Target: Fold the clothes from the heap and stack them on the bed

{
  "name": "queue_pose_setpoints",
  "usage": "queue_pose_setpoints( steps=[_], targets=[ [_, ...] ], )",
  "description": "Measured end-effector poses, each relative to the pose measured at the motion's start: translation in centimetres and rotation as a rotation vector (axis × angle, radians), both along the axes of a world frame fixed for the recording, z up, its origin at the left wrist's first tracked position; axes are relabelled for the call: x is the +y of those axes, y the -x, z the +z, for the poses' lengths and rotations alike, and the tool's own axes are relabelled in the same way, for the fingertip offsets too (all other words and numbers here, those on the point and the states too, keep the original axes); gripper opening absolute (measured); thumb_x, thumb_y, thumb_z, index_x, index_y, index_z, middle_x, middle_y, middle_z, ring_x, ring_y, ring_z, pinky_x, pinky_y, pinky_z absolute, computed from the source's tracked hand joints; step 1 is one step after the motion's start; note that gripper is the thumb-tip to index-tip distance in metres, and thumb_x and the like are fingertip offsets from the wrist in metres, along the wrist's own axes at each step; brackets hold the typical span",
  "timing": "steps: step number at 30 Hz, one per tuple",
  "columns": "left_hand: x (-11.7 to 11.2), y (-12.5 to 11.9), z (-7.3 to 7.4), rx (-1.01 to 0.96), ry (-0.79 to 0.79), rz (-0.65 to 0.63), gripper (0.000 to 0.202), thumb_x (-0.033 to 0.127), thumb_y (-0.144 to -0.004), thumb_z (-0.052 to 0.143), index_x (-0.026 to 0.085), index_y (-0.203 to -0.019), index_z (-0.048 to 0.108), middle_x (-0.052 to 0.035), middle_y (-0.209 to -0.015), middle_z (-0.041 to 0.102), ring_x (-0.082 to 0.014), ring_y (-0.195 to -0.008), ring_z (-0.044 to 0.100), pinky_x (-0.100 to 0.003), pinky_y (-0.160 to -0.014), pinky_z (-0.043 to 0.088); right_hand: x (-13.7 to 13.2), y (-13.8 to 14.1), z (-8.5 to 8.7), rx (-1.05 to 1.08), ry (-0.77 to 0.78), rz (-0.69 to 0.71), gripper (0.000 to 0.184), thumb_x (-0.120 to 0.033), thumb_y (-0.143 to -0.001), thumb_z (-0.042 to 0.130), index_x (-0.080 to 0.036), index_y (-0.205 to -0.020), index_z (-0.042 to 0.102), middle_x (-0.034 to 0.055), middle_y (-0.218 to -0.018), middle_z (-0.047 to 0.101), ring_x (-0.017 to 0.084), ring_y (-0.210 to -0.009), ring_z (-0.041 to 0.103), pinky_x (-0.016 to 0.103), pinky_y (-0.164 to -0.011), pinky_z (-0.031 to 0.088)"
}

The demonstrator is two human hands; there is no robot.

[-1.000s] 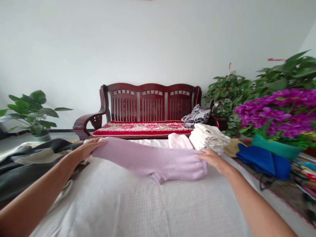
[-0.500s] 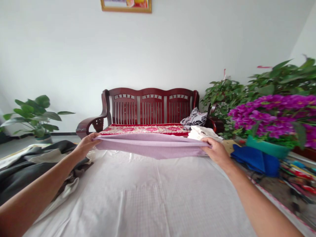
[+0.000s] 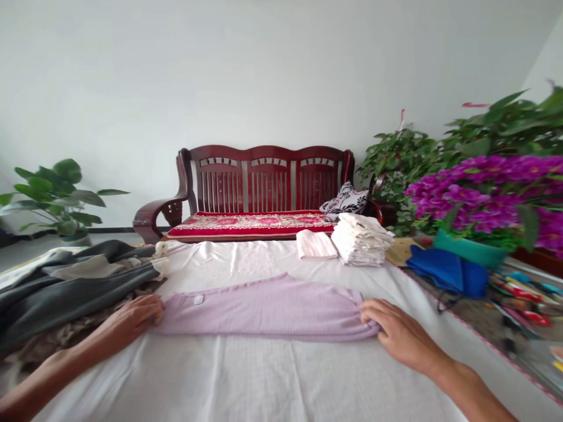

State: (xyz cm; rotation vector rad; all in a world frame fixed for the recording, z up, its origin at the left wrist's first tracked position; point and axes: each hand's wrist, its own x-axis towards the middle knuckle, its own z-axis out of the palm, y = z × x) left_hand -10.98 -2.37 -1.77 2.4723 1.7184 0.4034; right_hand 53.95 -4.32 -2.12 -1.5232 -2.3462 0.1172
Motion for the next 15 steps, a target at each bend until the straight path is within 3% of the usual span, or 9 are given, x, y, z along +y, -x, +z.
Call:
queue_pose_setpoints(
  steps=[3,5,8,11,15],
  targets=[
    [0.7,-0.8,1.3,-0.032,0.009,-0.05,0.028,0.005,-0.064,0.04,0.022,-0.072,0.061,-0.0036,-0.092,0.07,-0.0225,-0.093,0.063,-0.033,-0.087,0.045,0.9,-0.1,1.1,-0.007,0.014,0.021,0.04,-0.006,-0.057,0.045,-0.029,-0.078,0.07,-0.0013,-0.114,0.074,0.025,-0.116,0.064,0.041,-0.102,0.048],
    [1.1,-2.7,2.2,-0.107,-0.019,-0.065,0.032,0.003,-0.066,0.04,0.021,-0.075,0.064,-0.0043,-0.097,0.071,-0.0229,-0.097,0.065,-0.034,-0.09,0.045,2.1,0.6,1.8,0.021,-0.018,-0.01,0.033,-0.008,-0.062,0.046,-0.028,-0.076,0.07,0.0009,-0.105,0.075,0.026,-0.11,0.065,0.042,-0.1,0.049],
    [2.0,-7.8,3.1,-0.192,-0.042,-0.137,0.032,0.003,-0.074,0.04,0.02,-0.078,0.066,-0.0061,-0.098,0.072,-0.022,-0.094,0.067,-0.034,-0.088,0.048,4.4,3.1,2.4,0.066,-0.104,-0.093,0.03,-0.018,-0.079,0.047,-0.024,-0.091,0.073,0.0064,-0.105,0.075,0.027,-0.106,0.066,0.044,-0.098,0.05],
    [3.5,-14.0,3.4,-0.211,-0.075,-0.18,0.035,0.004,-0.08,0.042,0.021,-0.093,0.071,-0.0071,-0.102,0.073,-0.0226,-0.099,0.067,-0.034,-0.09,0.049,6.6,6.2,2.0,0.038,-0.192,-0.145,0.036,-0.021,-0.087,0.043,-0.019,-0.109,0.072,0.0098,-0.115,0.073,0.027,-0.113,0.064,0.044,-0.103,0.047],
    [6.6,-21.5,3.1,-0.173,0.0,-0.049,0.027,0.022,-0.095,0.047,0.02,-0.102,0.073,-0.0086,-0.109,0.072,-0.0225,-0.104,0.067,-0.033,-0.093,0.048,8.2,8.4,-0.2,-0.061,-0.194,-0.349,0.041,-0.022,-0.094,0.041,-0.014,-0.124,0.067,0.0143,-0.129,0.068,0.027,-0.122,0.06,0.042,-0.107,0.044]
  ],
)
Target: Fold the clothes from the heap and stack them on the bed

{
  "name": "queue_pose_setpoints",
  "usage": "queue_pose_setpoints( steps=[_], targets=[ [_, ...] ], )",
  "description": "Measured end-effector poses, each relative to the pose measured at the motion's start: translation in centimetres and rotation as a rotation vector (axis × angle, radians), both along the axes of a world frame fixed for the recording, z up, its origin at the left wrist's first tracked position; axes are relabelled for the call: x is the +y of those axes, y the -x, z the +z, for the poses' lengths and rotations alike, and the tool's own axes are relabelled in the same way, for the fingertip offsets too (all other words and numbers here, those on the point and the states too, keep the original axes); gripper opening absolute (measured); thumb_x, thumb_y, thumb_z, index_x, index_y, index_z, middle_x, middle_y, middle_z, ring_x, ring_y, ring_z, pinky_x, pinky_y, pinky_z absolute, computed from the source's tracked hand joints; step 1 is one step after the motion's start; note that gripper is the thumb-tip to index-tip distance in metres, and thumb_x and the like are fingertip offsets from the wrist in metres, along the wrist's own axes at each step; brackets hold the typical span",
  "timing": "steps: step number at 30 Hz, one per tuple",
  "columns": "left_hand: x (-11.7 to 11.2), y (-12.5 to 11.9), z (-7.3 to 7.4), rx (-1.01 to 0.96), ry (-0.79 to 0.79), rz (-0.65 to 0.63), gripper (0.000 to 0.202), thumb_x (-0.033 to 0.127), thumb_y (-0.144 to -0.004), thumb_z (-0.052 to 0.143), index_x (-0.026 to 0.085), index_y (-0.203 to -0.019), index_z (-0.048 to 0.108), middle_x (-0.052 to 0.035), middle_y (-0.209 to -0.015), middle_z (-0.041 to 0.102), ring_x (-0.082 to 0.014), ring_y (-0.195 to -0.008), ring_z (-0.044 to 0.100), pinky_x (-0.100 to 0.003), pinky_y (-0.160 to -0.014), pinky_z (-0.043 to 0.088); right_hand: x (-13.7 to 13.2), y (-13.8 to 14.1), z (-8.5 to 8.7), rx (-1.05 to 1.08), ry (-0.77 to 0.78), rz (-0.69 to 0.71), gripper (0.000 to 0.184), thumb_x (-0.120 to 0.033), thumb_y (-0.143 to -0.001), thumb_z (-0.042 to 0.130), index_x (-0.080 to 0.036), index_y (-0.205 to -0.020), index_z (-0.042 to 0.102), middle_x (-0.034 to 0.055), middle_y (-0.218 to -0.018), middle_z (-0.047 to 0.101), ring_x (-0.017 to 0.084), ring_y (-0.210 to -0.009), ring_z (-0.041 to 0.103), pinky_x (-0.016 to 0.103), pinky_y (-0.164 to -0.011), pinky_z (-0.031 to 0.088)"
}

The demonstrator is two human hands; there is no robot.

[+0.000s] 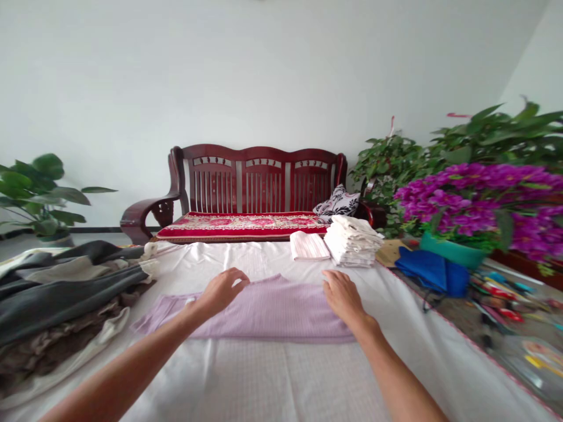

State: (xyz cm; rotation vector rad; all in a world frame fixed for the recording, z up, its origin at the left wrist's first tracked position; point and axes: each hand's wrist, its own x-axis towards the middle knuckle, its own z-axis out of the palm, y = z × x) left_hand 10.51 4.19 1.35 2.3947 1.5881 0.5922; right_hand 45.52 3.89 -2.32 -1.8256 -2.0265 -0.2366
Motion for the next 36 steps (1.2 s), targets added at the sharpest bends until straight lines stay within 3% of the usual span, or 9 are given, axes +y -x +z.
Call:
queue_pose_setpoints(
  steps=[5,10,14,17,23,28,31,33,36],
  targets=[
    [3.4,-6.4,-0.5,0.147,0.052,0.161,0.039,0.036,-0.101,0.04,0.019,-0.107,0.075,-0.0136,-0.115,0.071,-0.0277,-0.112,0.064,-0.037,-0.093,0.046,-0.5,0.1,-2.6,-0.103,0.014,-0.15,0.042,-0.023,-0.098,0.038,-0.015,-0.131,0.063,0.0136,-0.131,0.067,0.028,-0.125,0.057,0.041,-0.106,0.042],
    [4.9,-9.1,-1.3,0.172,0.069,0.151,0.044,0.049,-0.098,0.046,0.02,-0.104,0.077,-0.0146,-0.115,0.072,-0.0316,-0.114,0.063,-0.041,-0.096,0.044,-1.1,0.2,-3.1,-0.105,0.021,-0.122,0.039,-0.024,-0.098,0.039,-0.019,-0.127,0.065,0.0113,-0.13,0.068,0.027,-0.126,0.056,0.041,-0.105,0.04],
    [5.7,-9.7,-1.9,0.189,0.111,0.141,0.052,0.053,-0.098,0.041,0.02,-0.093,0.08,-0.0147,-0.109,0.076,-0.0337,-0.113,0.065,-0.044,-0.096,0.044,-1.1,0.4,-3.0,-0.083,0.05,-0.113,0.036,-0.026,-0.098,0.042,-0.021,-0.123,0.067,0.0096,-0.129,0.068,0.026,-0.126,0.056,0.042,-0.106,0.038],
    [6.1,-10.0,-2.2,0.175,0.161,0.136,0.05,0.053,-0.097,0.042,0.023,-0.088,0.081,-0.0122,-0.1,0.078,-0.0314,-0.104,0.07,-0.04,-0.091,0.046,-1.3,0.5,-3.0,-0.073,0.049,-0.112,0.036,-0.025,-0.097,0.042,-0.021,-0.123,0.067,0.0097,-0.128,0.069,0.026,-0.125,0.056,0.041,-0.106,0.037],
    [5.8,-10.2,-3.5,0.098,0.097,0.138,0.038,0.041,-0.098,0.045,0.029,-0.099,0.081,-0.006,-0.101,0.079,-0.0238,-0.101,0.071,-0.032,-0.089,0.045,-1.7,0.6,-3.0,-0.127,0.05,-0.118,0.038,-0.026,-0.099,0.04,-0.021,-0.127,0.065,0.0082,-0.134,0.066,0.027,-0.132,0.05,0.044,-0.112,0.032],
    [5.5,-9.8,-4.9,0.068,0.038,0.204,0.03,0.04,-0.096,0.054,0.028,-0.109,0.078,-0.0079,-0.109,0.076,-0.0274,-0.108,0.067,-0.04,-0.099,0.042,-1.5,0.7,-3.3,-0.201,0.136,-0.23,0.046,-0.039,-0.1,0.039,-0.02,-0.137,0.06,0.0102,-0.145,0.058,0.034,-0.142,0.038,0.057,-0.117,0.021],
    [5.5,-9.7,-5.1,0.061,-0.013,0.241,0.029,0.034,-0.095,0.058,0.027,-0.119,0.072,-0.0086,-0.115,0.073,-0.0288,-0.113,0.063,-0.048,-0.108,0.036,-1.4,0.7,-3.2,-0.203,0.186,-0.28,0.051,-0.044,-0.1,0.038,-0.02,-0.141,0.057,0.0111,-0.15,0.053,0.034,-0.144,0.036,0.059,-0.117,0.021],
    [5.3,-9.5,-5.1,0.073,-0.091,0.197,0.032,0.025,-0.095,0.057,0.026,-0.125,0.069,-0.009,-0.119,0.071,-0.028,-0.118,0.06,-0.05,-0.114,0.031,-1.5,0.8,-3.1,-0.204,0.174,-0.289,0.053,-0.044,-0.1,0.037,-0.02,-0.143,0.056,0.011,-0.151,0.052,0.033,-0.144,0.036,0.058,-0.117,0.021],
    [4.2,-9.0,-5.0,0.056,-0.19,-0.021,0.035,0.014,-0.094,0.052,0.024,-0.123,0.069,-0.008,-0.125,0.067,-0.0243,-0.121,0.058,-0.043,-0.113,0.037,-1.7,0.7,-3.0,-0.214,0.095,-0.269,0.053,-0.044,-0.1,0.036,-0.019,-0.144,0.055,0.0114,-0.151,0.052,0.033,-0.145,0.035,0.057,-0.118,0.02]
  ],
)
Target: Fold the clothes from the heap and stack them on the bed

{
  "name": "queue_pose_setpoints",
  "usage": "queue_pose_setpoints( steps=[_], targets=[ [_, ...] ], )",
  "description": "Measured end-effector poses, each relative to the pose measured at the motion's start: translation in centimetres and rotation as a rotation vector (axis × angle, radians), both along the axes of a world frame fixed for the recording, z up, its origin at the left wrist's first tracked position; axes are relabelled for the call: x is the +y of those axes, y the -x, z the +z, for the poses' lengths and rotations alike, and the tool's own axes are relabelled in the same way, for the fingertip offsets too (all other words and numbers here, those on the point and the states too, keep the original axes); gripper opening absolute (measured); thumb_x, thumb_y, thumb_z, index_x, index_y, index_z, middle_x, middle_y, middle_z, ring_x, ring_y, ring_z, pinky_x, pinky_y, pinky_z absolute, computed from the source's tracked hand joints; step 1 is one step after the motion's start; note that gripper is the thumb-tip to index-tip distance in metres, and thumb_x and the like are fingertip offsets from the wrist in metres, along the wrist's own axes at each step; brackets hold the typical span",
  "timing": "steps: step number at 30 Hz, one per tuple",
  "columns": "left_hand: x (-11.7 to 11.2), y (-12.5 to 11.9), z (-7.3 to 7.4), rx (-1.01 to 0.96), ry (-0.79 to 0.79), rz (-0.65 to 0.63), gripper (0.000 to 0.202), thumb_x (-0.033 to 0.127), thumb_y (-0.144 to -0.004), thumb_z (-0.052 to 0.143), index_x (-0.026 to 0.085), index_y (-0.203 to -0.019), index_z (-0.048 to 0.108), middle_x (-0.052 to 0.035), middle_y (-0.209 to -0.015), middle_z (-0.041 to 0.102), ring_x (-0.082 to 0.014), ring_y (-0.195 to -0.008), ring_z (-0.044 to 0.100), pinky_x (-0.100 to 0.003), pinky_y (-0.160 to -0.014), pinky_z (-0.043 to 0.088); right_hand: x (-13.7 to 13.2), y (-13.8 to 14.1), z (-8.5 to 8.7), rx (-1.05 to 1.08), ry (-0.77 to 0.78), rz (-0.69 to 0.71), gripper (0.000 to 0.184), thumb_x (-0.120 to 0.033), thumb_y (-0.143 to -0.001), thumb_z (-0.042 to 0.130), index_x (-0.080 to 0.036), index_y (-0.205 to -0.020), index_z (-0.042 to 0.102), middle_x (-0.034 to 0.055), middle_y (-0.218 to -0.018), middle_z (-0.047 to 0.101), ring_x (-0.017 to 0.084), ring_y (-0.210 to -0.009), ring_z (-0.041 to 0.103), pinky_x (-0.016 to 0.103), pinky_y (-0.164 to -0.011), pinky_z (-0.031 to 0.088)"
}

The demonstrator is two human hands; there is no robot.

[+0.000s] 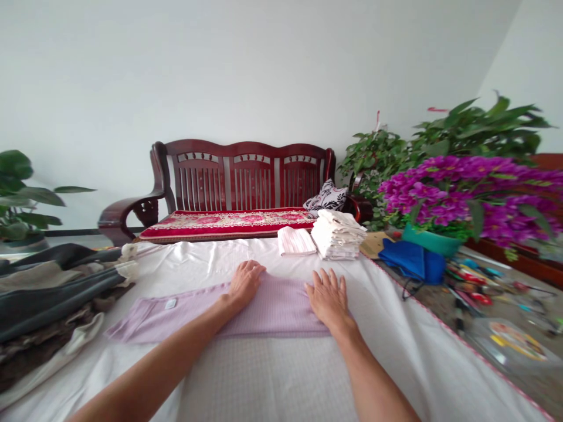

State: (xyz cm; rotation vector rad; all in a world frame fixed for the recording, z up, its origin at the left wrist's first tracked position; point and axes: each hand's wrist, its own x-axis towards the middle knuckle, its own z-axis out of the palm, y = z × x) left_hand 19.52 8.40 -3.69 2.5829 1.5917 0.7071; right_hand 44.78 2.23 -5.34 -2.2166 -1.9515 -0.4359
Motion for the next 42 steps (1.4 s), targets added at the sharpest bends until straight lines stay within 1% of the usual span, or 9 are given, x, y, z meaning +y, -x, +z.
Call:
queue_pose_setpoints(
  steps=[3,6,14,20,25,28,33,38,42],
  targets=[
    [-1.6,0.9,-0.3,-0.032,0.009,-0.247,0.036,0.017,-0.096,0.051,0.023,-0.128,0.066,-0.0066,-0.134,0.064,-0.0211,-0.127,0.056,-0.037,-0.112,0.042,-0.4,0.3,0.0,-0.024,-0.087,0.1,0.054,-0.044,-0.1,0.036,-0.019,-0.146,0.053,0.0107,-0.154,0.049,0.032,-0.146,0.034,0.056,-0.12,0.018],
    [-3.1,1.9,-0.9,0.02,0.027,-0.383,0.041,0.027,-0.099,0.05,0.021,-0.139,0.057,-0.0079,-0.145,0.058,-0.0217,-0.137,0.049,-0.038,-0.119,0.035,-0.9,1.1,0.0,-0.031,-0.137,0.221,0.054,-0.043,-0.101,0.034,-0.02,-0.148,0.05,0.0101,-0.155,0.047,0.03,-0.147,0.033,0.056,-0.12,0.019],
    [-3.4,3.8,-1.7,0.212,0.111,-0.395,0.062,0.056,-0.103,0.035,0.023,-0.156,0.036,-0.0109,-0.165,0.029,-0.0262,-0.154,0.023,-0.044,-0.124,0.02,-1.3,1.8,-0.6,-0.004,0.081,0.316,0.058,-0.048,-0.1,0.035,-0.02,-0.149,0.049,0.0121,-0.156,0.047,0.028,-0.147,0.034,0.054,-0.121,0.021],
    [-3.3,6.4,-1.3,0.242,0.153,-0.292,0.062,0.057,-0.103,0.031,0.027,-0.157,0.033,-0.0086,-0.166,0.028,-0.0283,-0.153,0.024,-0.047,-0.123,0.02,-0.7,0.4,-1.4,-0.03,0.059,0.272,0.058,-0.045,-0.099,0.035,-0.018,-0.148,0.05,0.0127,-0.153,0.05,0.029,-0.146,0.037,0.054,-0.122,0.02],
    [-4.7,6.1,-1.3,0.248,0.107,-0.132,0.054,0.045,-0.104,0.034,0.022,-0.153,0.042,-0.0113,-0.162,0.036,-0.0305,-0.151,0.028,-0.049,-0.123,0.019,-0.2,0.0,-2.2,-0.032,0.035,0.27,0.057,-0.044,-0.097,0.035,-0.02,-0.146,0.051,0.0118,-0.152,0.052,0.028,-0.143,0.041,0.053,-0.121,0.021],
    [-5.3,6.7,-1.3,0.245,0.133,-0.117,0.058,0.05,-0.103,0.034,0.024,-0.155,0.038,-0.0108,-0.164,0.033,-0.0303,-0.152,0.026,-0.049,-0.123,0.02,0.2,-0.3,-2.7,-0.048,0.024,0.27,0.058,-0.043,-0.096,0.035,-0.019,-0.146,0.052,0.0118,-0.151,0.052,0.029,-0.142,0.042,0.054,-0.121,0.021],
    [-5.5,12.9,-0.9,0.275,0.191,-0.107,0.062,0.057,-0.103,0.03,0.029,-0.158,0.03,-0.0095,-0.167,0.026,-0.0295,-0.154,0.021,-0.05,-0.124,0.016,0.7,-0.7,-3.2,-0.063,0.026,0.257,0.061,-0.044,-0.094,0.034,-0.017,-0.147,0.05,0.0115,-0.152,0.052,0.028,-0.143,0.041,0.052,-0.121,0.021],
    [-5.4,20.3,-0.6,0.314,0.224,0.087,0.059,0.055,-0.104,0.029,0.028,-0.156,0.036,-0.0103,-0.165,0.031,-0.0307,-0.153,0.025,-0.054,-0.122,0.016,0.7,-0.8,-3.4,-0.052,0.022,0.271,0.061,-0.045,-0.093,0.035,-0.019,-0.146,0.051,0.0118,-0.151,0.053,0.028,-0.142,0.042,0.053,-0.12,0.021],
    [-5.5,23.2,-0.6,0.328,0.229,0.238,0.055,0.05,-0.104,0.032,0.029,-0.154,0.04,-0.0099,-0.163,0.035,-0.0323,-0.151,0.03,-0.056,-0.12,0.022,0.5,-0.8,-2.9,-0.032,0.038,0.296,0.059,-0.043,-0.093,0.035,-0.021,-0.144,0.053,0.012,-0.151,0.052,0.029,-0.141,0.043,0.054,-0.12,0.021]
  ],
)
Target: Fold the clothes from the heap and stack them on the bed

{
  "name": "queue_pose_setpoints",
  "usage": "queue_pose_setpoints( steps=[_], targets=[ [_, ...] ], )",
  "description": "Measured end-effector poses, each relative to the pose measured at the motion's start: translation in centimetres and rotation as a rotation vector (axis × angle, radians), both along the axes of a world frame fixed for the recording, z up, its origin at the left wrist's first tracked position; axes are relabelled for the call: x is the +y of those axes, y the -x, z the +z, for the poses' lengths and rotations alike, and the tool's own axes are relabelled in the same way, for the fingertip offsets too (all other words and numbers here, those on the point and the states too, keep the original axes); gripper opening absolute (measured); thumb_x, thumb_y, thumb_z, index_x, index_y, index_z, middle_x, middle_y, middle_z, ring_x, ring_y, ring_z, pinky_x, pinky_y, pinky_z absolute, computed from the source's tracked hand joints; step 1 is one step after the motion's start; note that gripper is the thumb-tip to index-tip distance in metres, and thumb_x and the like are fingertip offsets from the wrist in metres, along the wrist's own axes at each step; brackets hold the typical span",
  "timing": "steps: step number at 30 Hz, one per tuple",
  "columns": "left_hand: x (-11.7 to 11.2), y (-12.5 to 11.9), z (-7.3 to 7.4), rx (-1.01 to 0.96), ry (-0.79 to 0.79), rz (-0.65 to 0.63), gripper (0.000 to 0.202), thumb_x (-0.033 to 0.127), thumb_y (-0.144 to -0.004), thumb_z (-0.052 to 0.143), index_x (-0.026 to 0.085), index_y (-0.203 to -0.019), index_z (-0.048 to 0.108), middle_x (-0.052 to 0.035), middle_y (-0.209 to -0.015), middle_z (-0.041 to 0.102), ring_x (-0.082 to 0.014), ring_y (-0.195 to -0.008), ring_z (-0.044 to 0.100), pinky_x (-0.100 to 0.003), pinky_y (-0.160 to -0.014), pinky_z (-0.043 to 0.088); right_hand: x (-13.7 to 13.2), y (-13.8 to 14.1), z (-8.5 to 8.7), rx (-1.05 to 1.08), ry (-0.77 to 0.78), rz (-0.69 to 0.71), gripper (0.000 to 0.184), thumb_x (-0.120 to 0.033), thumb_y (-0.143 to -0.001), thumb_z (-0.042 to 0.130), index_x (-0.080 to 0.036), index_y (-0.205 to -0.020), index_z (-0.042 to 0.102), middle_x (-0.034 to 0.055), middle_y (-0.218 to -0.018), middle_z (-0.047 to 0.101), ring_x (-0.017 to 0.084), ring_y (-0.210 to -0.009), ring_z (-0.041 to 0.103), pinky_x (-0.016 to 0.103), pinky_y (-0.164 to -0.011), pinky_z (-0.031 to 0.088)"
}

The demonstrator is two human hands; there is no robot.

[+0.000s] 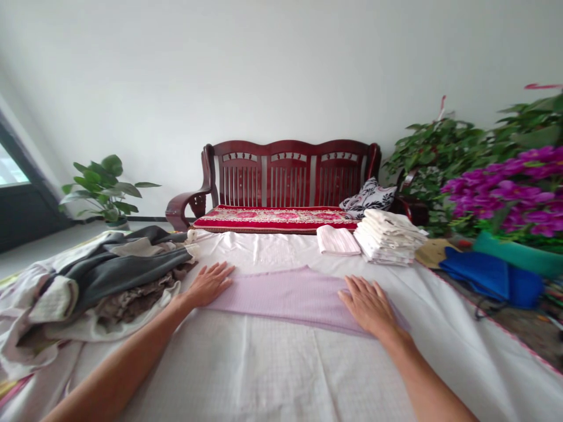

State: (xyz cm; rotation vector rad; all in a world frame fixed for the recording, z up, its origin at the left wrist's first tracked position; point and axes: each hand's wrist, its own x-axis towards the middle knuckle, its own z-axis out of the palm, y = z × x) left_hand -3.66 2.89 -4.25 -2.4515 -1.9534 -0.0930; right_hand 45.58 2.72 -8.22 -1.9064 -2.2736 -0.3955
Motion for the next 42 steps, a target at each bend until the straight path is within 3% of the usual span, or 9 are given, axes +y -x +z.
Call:
queue_pose_setpoints(
  steps=[7,13,16,19,26,29,32,36,42],
  targets=[
    [0.3,0.4,-0.6,-0.016,-0.02,0.088,0.054,0.05,-0.102,0.037,0.03,-0.151,0.044,-0.0084,-0.161,0.038,-0.0321,-0.15,0.032,-0.052,-0.118,0.027,-1.2,4.4,4.2,0.124,0.123,-0.148,0.058,-0.039,-0.098,0.032,-0.015,-0.147,0.05,0.0187,-0.153,0.048,0.034,-0.145,0.038,0.057,-0.118,0.026],
    [0.6,0.9,-1.2,-0.013,-0.038,0.083,0.054,0.05,-0.101,0.037,0.031,-0.151,0.045,-0.007,-0.161,0.039,-0.0311,-0.149,0.033,-0.051,-0.118,0.028,-3.2,16.1,4.9,0.187,0.098,0.245,0.062,-0.048,-0.103,0.029,-0.015,-0.155,0.037,0.0109,-0.164,0.033,0.025,-0.152,0.025,0.048,-0.124,0.019],
    [0.7,1.4,-1.6,-0.022,-0.042,0.076,0.054,0.05,-0.1,0.037,0.033,-0.151,0.045,-0.0051,-0.161,0.039,-0.03,-0.149,0.033,-0.05,-0.118,0.028,-3.7,18.5,4.0,0.206,0.191,0.292,0.065,-0.052,-0.103,0.03,-0.014,-0.155,0.038,0.0126,-0.164,0.032,0.027,-0.153,0.024,0.05,-0.123,0.021],
    [0.9,1.6,-2.0,-0.022,-0.039,0.081,0.054,0.05,-0.1,0.036,0.033,-0.151,0.045,-0.0042,-0.161,0.04,-0.0293,-0.149,0.033,-0.049,-0.118,0.028,-3.7,16.5,3.6,0.188,0.199,0.201,0.065,-0.053,-0.102,0.032,-0.015,-0.154,0.04,0.0116,-0.163,0.033,0.028,-0.151,0.027,0.05,-0.123,0.023],
    [0.8,1.6,-1.7,-0.018,-0.027,0.076,0.055,0.049,-0.1,0.036,0.032,-0.152,0.044,-0.0047,-0.162,0.038,-0.0298,-0.15,0.032,-0.051,-0.118,0.027,-4.8,4.9,2.9,0.073,0.08,-0.067,0.059,-0.043,-0.099,0.04,-0.014,-0.15,0.047,0.0152,-0.158,0.042,0.03,-0.147,0.036,0.05,-0.12,0.027],
    [0.6,1.5,-1.5,-0.016,-0.022,0.083,0.055,0.05,-0.101,0.034,0.031,-0.152,0.044,-0.0054,-0.162,0.039,-0.0302,-0.149,0.032,-0.052,-0.118,0.027,-5.4,1.4,2.1,0.04,0.016,-0.022,0.058,-0.041,-0.099,0.04,-0.016,-0.151,0.046,0.013,-0.158,0.044,0.026,-0.147,0.036,0.049,-0.123,0.023],
    [0.4,1.4,-1.5,-0.015,-0.029,0.099,0.055,0.051,-0.102,0.033,0.031,-0.152,0.045,-0.0054,-0.161,0.04,-0.0302,-0.149,0.033,-0.052,-0.118,0.026,-5.2,-0.2,2.0,0.095,0.009,0.028,0.054,-0.037,-0.101,0.034,-0.019,-0.15,0.047,0.01,-0.153,0.051,0.023,-0.144,0.041,0.046,-0.123,0.025],
    [0.2,1.4,-1.6,-0.031,-0.062,0.112,0.053,0.05,-0.102,0.035,0.031,-0.15,0.047,-0.0056,-0.159,0.043,-0.0303,-0.148,0.036,-0.052,-0.118,0.026,-4.6,-0.6,2.9,0.22,-0.019,-0.096,0.056,-0.032,-0.102,0.021,-0.019,-0.15,0.046,0.0104,-0.149,0.055,0.022,-0.138,0.049,0.039,-0.114,0.039],
    [0.0,2.0,-1.4,-0.013,-0.092,0.103,0.05,0.042,-0.102,0.036,0.032,-0.149,0.05,-0.006,-0.156,0.048,-0.0314,-0.146,0.04,-0.055,-0.116,0.03,-5.4,-1.0,2.9,0.043,0.051,-0.109,0.054,-0.04,-0.1,0.032,-0.026,-0.149,0.048,0.0057,-0.157,0.046,0.026,-0.149,0.032,0.055,-0.12,0.025]
  ],
)
